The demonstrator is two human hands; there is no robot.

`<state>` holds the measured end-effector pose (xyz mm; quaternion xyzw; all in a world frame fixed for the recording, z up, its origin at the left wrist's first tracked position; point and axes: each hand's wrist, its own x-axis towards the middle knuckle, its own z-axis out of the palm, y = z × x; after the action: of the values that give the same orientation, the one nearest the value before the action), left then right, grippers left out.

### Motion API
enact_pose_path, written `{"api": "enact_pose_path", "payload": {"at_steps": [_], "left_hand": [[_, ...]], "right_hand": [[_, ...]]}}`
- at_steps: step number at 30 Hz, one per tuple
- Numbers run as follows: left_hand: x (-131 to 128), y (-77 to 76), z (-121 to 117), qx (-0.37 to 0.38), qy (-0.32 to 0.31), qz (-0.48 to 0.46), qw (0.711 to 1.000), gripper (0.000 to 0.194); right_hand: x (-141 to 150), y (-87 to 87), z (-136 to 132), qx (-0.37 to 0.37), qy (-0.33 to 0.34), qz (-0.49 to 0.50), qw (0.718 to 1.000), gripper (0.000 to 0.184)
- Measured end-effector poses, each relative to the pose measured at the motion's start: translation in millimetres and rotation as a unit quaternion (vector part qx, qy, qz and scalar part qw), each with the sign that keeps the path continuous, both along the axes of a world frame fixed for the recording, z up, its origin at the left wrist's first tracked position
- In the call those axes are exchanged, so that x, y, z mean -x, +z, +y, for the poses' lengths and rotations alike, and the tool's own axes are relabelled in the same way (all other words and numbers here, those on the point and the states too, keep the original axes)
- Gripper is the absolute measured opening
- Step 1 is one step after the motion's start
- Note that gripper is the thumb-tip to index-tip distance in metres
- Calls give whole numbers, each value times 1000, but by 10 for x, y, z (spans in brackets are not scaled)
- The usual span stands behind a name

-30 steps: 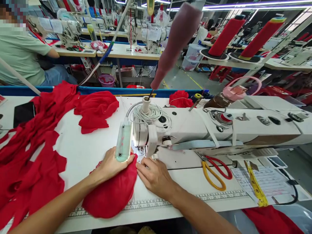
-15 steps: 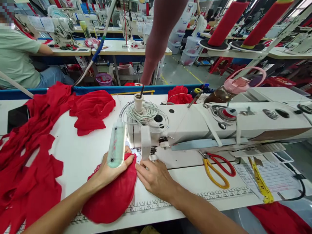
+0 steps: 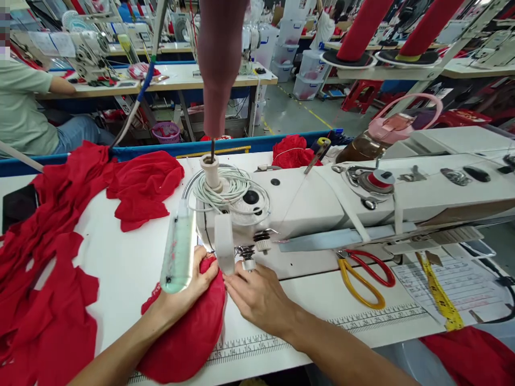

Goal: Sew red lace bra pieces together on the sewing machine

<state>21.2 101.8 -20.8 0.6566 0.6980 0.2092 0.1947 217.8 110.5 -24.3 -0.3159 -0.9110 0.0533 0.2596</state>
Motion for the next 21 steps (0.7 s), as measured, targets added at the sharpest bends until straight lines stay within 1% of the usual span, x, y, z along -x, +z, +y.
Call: {"api": "enact_pose_path", "payload": {"at_steps": [3, 5, 8, 10, 14, 21], "left_hand": [[20, -72, -16, -27, -6, 9, 1000, 30], [35, -78, -16, -17, -22, -8, 1000, 32], [75, -62, -22, 13, -37, -43, 998, 34], [112, -63, -42, 14, -27, -63, 998, 32], [165, -102, -80, -23, 7, -88, 996, 27], [172, -179, -48, -7, -3, -125, 992, 29]], "right_hand": [[8, -23, 26, 1, -27, 14, 1000, 25], [23, -46, 26, 0, -42, 10, 999, 24], [49, -77, 6, -16, -63, 6, 998, 32], [59, -90, -7, -27, -69, 2, 997, 34], [65, -105, -10, -38, -73, 0, 997, 33], [69, -142, -17, -62, -68, 0, 996, 31]]}}
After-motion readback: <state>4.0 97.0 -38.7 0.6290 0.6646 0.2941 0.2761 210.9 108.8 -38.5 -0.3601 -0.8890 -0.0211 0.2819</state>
